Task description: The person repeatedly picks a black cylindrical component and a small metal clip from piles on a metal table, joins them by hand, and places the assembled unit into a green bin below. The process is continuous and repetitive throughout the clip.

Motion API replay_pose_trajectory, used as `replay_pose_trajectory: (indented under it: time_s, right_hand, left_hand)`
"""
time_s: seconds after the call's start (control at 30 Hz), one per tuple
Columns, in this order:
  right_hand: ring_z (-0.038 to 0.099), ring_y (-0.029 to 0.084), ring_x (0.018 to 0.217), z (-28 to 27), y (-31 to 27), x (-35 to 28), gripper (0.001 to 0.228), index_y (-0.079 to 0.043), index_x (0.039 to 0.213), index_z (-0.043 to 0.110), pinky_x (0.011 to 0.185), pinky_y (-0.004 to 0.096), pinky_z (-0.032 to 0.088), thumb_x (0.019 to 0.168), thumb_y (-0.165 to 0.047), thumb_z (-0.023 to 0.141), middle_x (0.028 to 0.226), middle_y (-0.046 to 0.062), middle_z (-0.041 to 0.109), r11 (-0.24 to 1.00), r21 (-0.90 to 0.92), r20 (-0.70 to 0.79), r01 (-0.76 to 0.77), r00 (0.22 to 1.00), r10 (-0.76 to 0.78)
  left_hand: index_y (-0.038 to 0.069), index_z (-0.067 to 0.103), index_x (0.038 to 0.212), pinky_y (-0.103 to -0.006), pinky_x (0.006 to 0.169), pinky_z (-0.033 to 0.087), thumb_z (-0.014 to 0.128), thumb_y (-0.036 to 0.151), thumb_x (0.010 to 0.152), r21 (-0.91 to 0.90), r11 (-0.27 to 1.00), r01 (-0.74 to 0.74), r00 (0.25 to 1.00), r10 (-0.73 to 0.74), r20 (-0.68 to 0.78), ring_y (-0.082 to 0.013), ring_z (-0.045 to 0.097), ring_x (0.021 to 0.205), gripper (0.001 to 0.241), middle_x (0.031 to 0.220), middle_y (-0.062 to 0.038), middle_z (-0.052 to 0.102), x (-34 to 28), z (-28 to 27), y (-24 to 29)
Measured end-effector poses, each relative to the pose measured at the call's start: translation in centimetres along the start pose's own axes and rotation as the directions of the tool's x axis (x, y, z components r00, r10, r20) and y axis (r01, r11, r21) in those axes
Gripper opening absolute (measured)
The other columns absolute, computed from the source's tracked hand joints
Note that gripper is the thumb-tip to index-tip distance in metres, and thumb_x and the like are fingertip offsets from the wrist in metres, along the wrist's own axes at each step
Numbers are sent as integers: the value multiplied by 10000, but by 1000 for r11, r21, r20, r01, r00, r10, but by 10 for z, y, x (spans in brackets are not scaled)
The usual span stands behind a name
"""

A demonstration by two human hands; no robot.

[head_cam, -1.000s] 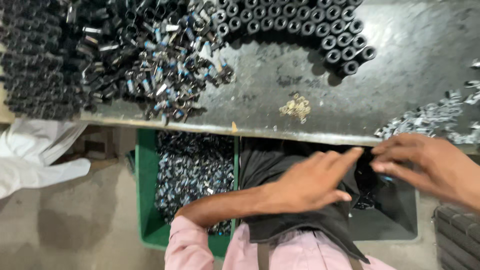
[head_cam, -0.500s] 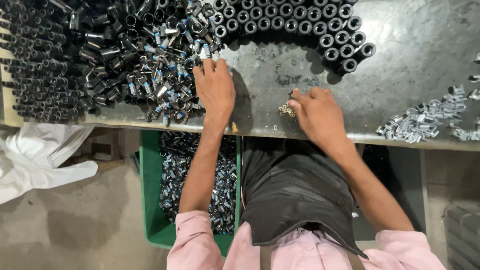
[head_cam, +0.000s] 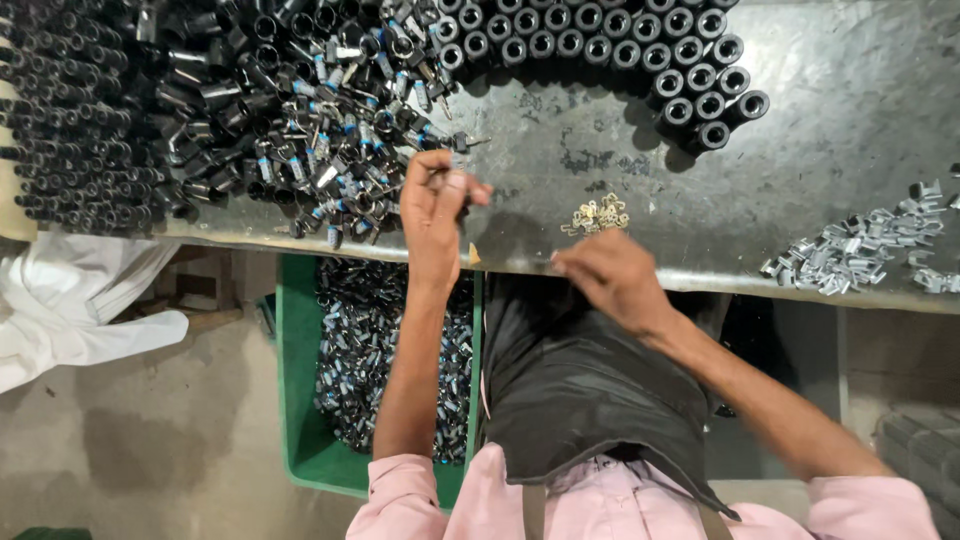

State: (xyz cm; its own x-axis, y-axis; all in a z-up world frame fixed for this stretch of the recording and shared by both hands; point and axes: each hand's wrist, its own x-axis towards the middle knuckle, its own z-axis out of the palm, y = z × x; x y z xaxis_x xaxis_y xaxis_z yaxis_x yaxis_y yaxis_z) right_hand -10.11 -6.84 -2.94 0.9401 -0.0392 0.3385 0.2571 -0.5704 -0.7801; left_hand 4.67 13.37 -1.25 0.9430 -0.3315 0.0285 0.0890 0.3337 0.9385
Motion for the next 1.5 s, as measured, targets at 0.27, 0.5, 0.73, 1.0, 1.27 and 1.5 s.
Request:
replay_pose_trajectory:
  time_s: [0.27,0.5,0.73,1.0,1.27,1.5]
  right_hand:
    - [644,108,755,-20,-10,14,115,-60,1010,784,656,245,510,896,-75,792,927,48,762,880,154,-32,-450,888,460]
    - [680,76,797,-27,-8,14,158,-32,1116,760,718,227,560,974,-56,694,956,45,742,661,519,89,-541,804,588]
    - [722,119,971,-24,-24,-6,114,19,1094,649,857,262,631,990,3,694,1085,68,703,686,670,-145,-284,856,496]
    - [705,130,950,-19,-32,-11,136,49,1168,680,865,286,611,1041,30,635,1075,121,718,697,652,-170,-300,838,519]
    - [698,149,1003,-31,-41,-5,143,52,1165,671,922,304,605,1027,19,656,1089,104,715,680,673,-150,-291,847,511]
    - [733,156,864,-43,-71,4,121,19,1067,707,770,286,579,974,-24,771,989,111,754,938,-8,-351,-346,879,321]
  left_hand:
    - [12,580,1206,-266,797,535,659,105,1015,104,947,303,942,-314,120,-107,662,864,227,929,-41,682,-33,42,-5]
    - [14,573,1234,-288,839,538,647,123,1042,-124,887,444,887,-415,204,-134,657,908,232,985,-87,706,-49,51,-14]
    - [21,575,1221,-295,926,543,600,151,1075,-282,810,515,854,-457,247,-107,640,1008,197,1097,-55,664,-67,70,-23]
    - [15,575,1239,-288,794,533,588,242,1109,-338,811,478,878,-432,207,-115,627,853,262,951,-48,653,-73,81,-21]
    - [30,565,1239,-272,817,526,643,235,1061,-268,814,515,856,-475,204,-112,638,865,283,912,-48,685,-74,83,-16]
    - [2,616,1211,-266,836,542,643,198,1066,-97,918,384,915,-365,171,-93,658,880,245,977,-47,702,-72,94,-12]
